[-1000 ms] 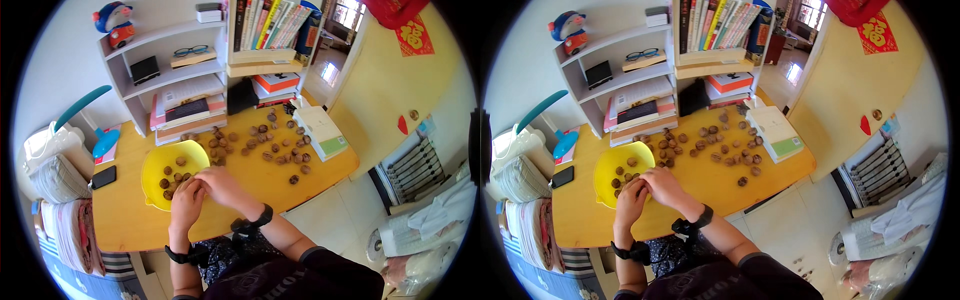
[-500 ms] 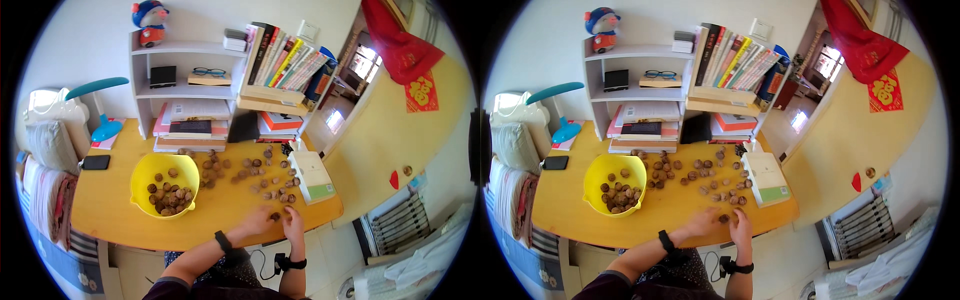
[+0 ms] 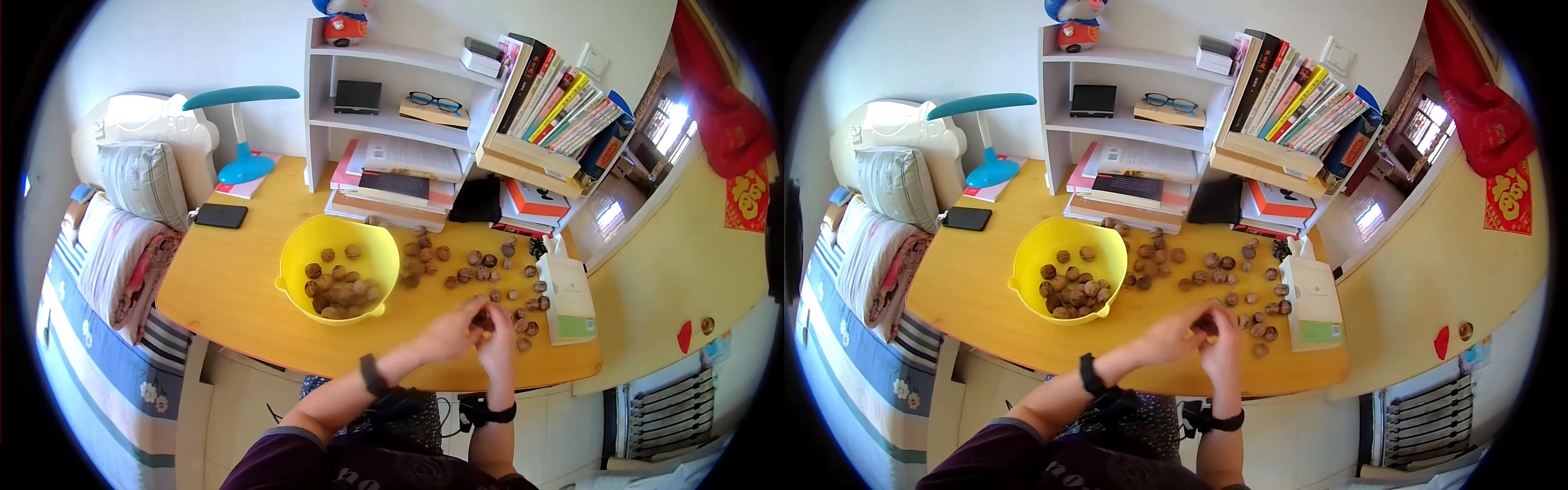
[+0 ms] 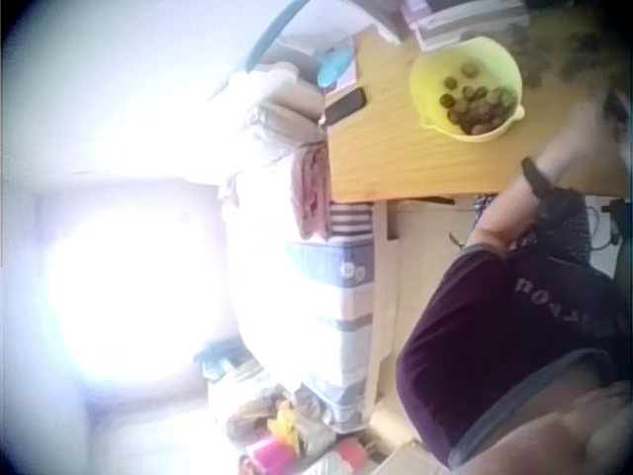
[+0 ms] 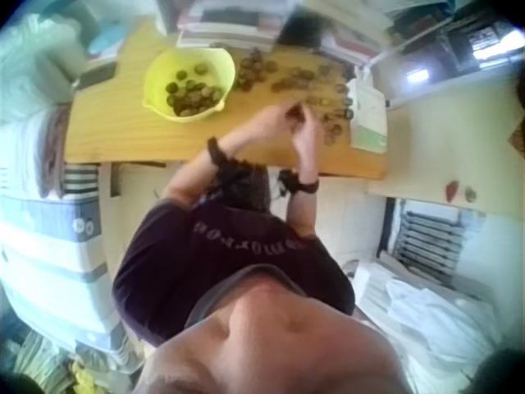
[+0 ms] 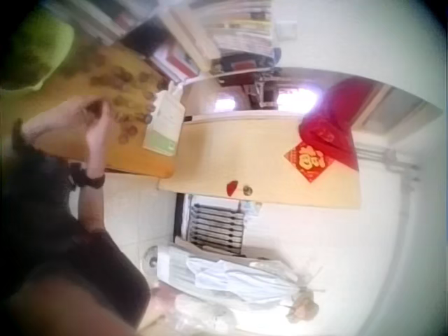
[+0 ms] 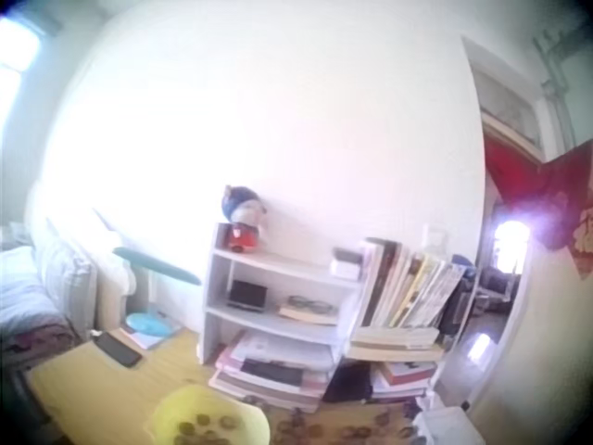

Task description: Picking up walnuts from a desk and placing them into a yellow bowl.

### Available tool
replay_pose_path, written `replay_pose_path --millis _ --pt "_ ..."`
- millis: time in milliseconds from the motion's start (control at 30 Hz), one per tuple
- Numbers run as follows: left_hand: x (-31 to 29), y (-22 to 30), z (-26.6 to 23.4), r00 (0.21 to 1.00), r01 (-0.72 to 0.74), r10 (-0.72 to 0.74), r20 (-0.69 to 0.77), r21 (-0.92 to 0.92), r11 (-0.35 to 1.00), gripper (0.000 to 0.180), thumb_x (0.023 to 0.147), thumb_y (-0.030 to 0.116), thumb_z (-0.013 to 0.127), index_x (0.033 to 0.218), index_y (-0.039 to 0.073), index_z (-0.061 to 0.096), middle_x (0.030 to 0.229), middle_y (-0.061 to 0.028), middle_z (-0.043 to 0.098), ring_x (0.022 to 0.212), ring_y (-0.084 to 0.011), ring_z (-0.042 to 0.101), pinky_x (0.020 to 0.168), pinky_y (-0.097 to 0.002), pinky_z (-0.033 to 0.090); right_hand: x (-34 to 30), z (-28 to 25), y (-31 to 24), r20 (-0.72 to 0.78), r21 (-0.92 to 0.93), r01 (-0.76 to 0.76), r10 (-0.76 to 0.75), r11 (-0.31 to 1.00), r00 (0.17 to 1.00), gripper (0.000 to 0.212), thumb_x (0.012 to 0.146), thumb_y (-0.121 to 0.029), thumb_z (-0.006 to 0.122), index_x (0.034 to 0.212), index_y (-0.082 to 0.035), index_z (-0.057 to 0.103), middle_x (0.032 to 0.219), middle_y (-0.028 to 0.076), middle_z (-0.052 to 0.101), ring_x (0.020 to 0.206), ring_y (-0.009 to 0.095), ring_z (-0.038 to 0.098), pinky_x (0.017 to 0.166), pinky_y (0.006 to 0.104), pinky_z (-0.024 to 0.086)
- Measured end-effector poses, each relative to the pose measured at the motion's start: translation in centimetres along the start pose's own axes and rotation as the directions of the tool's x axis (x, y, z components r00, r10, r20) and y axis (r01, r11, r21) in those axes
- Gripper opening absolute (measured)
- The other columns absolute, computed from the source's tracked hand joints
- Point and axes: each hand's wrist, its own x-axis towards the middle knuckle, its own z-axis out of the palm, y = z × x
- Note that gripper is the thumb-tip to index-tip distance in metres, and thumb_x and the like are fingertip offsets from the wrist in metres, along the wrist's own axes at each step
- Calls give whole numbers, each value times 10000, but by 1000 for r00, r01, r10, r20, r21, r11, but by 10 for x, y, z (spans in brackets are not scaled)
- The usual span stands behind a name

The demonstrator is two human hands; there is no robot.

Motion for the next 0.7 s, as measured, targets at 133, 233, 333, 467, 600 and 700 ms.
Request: replay_pose_path --millis 133,233,333,467,600,700 --pt "-27 36 -77 968 -91 165 -190 347 933 507 780 69 581 1259 22 422 1168 -187 518 1047 -332 542 838 -370 476 29 51 -48 75 54 215 -219 975 973 475 624 150 600 1073 9 535 998 133 548 885 262 620 741 304 517" --pt "-54 39 -122 973 53 58 -222 462 885 495 792 98 589 1257 19 440 1143 -195 539 1007 -346 559 817 -375 476 38 88 -66 192 80 229 -240 970 951 451 622 105 625 1051 -2 536 995 144 550 913 291 594 774 348 487" --pt "-77 26 -148 967 216 -133 -219 414 884 486 811 156 571 1251 10 426 1104 -215 559 1000 -382 547 833 -420 452 35 118 -69 354 -63 340 -298 938 886 387 638 15 647 1011 -19 547 977 137 565 923 309 558 795 378 438" --pt "-87 0 -154 975 199 -134 -177 430 881 482 829 186 567 1248 -1 420 1103 -234 562 1016 -384 536 833 -432 444 31 132 -63 498 -188 381 -247 905 831 326 660 -77 651 971 -37 561 934 110 591 904 291 545 789 385 399" --pt "-88 -8 -152 980 147 -57 -192 498 855 476 857 256 552 1251 18 434 998 -191 618 913 -340 595 766 -400 474 32 131 -70 504 -231 387 -231 892 832 201 669 -61 633 861 -65 571 866 97 614 873 284 547 797 381 377" --pt "-89 4 -157 966 250 -235 -104 593 766 525 865 344 514 1277 40 399 910 -187 640 832 -357 608 719 -433 476 33 131 -70 556 -280 434 -225 856 800 175 689 -44 600 860 -63 572 846 88 607 876 277 547 788 383 377"
